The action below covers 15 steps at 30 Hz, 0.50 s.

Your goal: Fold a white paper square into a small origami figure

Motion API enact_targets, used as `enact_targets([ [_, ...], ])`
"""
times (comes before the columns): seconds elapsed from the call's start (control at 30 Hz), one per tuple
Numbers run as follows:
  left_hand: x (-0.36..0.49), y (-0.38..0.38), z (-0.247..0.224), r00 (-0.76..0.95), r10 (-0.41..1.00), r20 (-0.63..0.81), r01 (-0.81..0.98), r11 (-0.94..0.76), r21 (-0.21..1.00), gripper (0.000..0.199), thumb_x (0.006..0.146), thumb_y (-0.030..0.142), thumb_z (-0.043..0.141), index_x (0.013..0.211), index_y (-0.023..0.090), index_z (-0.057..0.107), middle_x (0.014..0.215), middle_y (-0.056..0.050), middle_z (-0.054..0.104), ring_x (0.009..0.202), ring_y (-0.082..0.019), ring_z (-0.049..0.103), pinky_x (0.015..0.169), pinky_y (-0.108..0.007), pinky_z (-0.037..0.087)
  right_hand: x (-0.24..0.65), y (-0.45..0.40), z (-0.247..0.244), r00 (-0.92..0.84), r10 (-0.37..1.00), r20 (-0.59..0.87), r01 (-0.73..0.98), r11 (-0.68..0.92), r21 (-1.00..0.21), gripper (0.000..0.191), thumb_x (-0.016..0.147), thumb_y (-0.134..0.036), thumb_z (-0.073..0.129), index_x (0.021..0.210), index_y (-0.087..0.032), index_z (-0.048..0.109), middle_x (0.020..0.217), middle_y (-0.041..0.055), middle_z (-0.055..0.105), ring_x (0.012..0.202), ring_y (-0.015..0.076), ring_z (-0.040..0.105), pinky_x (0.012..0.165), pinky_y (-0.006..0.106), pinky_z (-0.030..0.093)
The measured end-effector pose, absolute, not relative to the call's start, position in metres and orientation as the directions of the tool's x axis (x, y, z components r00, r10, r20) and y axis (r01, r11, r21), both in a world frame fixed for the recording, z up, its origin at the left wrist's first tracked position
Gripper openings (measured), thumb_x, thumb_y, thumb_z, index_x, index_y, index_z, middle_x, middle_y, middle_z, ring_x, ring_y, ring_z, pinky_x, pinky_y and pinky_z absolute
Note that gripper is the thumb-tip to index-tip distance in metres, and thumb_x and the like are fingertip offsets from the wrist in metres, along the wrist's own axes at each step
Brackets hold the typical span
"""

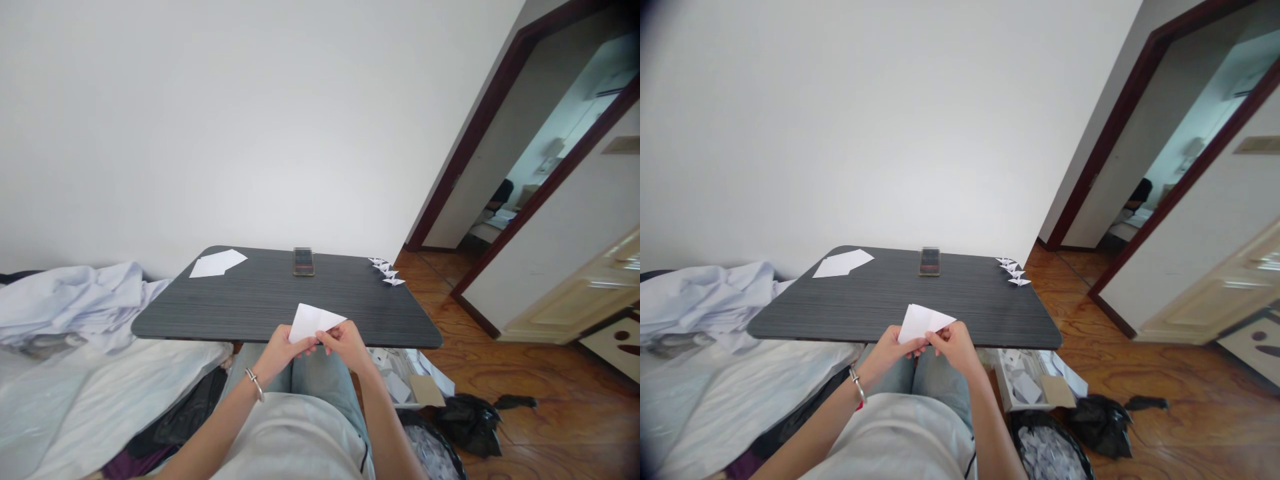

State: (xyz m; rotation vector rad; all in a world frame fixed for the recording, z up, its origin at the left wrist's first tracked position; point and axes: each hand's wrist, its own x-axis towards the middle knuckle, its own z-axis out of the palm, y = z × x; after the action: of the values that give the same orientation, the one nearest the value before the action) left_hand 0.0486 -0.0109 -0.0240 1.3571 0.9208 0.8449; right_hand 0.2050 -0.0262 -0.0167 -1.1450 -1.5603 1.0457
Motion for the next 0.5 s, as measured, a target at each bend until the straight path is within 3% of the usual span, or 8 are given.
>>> enact_targets([
  [0.37,0.042,-0.011,-0.013,0.429,0.902,-0.048,-0.015,0.06,0.998,0.023,0.065,0.032,0.064,0.06,0.01,0.06,0.056,-0.002,0.063,0.049,-0.008,0.051,0.046,-0.017,0.032,0.231,-0.022,-0.013,-0.001,0.983,0.184,0.221,0.179,-0.959,0.028,0.07,-0.035,0.057,0.052,-0.015,0.052,0.039,-0.0028,0.048,0.034,0.0085,0.04,0.037,0.021,0.03],
  [0.5,0.04,-0.011,-0.01,0.413,0.91,-0.037,-0.021,0.05,0.999,0.022,0.066,0.031,0.064,0.061,0.01,0.061,0.056,-0.002,0.063,0.049,-0.008,0.05,0.047,-0.018,0.034,0.241,-0.023,-0.015,-0.026,0.984,0.177,0.203,0.178,-0.963,0.025,0.069,-0.034,0.059,0.056,-0.014,0.056,0.041,-0.0016,0.051,0.037,0.0096,0.043,0.04,0.021,0.032],
])
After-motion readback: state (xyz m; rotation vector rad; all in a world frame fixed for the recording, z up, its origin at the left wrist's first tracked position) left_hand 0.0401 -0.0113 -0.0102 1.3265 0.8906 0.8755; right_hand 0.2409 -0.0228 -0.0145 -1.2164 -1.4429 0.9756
